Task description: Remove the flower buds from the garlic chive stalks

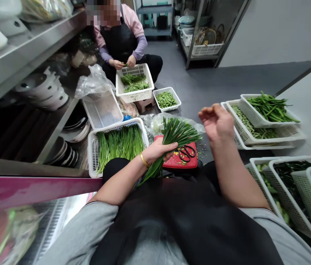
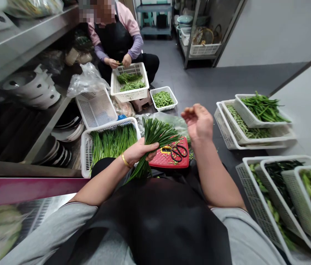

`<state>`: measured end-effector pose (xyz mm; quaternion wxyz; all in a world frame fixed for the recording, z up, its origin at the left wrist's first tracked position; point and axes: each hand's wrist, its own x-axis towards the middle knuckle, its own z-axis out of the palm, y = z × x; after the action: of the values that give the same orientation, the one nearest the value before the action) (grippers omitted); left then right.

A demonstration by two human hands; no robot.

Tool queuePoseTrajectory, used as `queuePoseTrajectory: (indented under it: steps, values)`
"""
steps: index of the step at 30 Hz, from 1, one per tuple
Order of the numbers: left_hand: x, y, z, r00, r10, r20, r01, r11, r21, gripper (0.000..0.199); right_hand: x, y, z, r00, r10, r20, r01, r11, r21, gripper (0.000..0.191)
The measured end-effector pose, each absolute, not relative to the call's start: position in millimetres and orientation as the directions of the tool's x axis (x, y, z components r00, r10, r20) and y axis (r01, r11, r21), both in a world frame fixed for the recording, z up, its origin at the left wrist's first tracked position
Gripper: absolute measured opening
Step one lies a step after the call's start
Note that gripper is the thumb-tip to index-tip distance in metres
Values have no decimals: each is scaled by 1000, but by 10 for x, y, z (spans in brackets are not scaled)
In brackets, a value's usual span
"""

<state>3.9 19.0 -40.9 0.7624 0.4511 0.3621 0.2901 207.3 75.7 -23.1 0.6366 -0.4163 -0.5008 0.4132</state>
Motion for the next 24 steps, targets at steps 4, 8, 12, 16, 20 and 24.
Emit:
queuePoseTrajectory:
  steps: [4, 8, 12, 16, 20, 24]
  values:
    - [29, 199, -416, 523, 809, -268, -82, 361, 929, 50, 2235, 683, -1, -120, 914, 388, 145, 402, -904, 48]
    - [27, 227, -433, 543, 801, -252, -62, 337, 939, 50, 2200, 516, 139, -413, 829, 378, 534, 556, -637, 22]
    - [39, 220, -430, 559, 785, -268, -87, 376, 922, 49, 2217, 532, 149, -477, 793, 379, 634, 609, -477, 14]
    - [47, 205, -415, 559, 778, -285, -48, 374, 926, 49, 2238, 581, 214, -487, 795, 362, 567, 603, -562, 25]
    - [38, 208, -420, 567, 773, -284, 6, 341, 940, 47, 2174, 639, 246, -589, 773, 236, 625, 621, -472, 15]
    - [20, 219, -436, 571, 765, -297, -34, 384, 923, 49, 2190, 685, 150, -615, 776, 142, 735, 629, -253, 11]
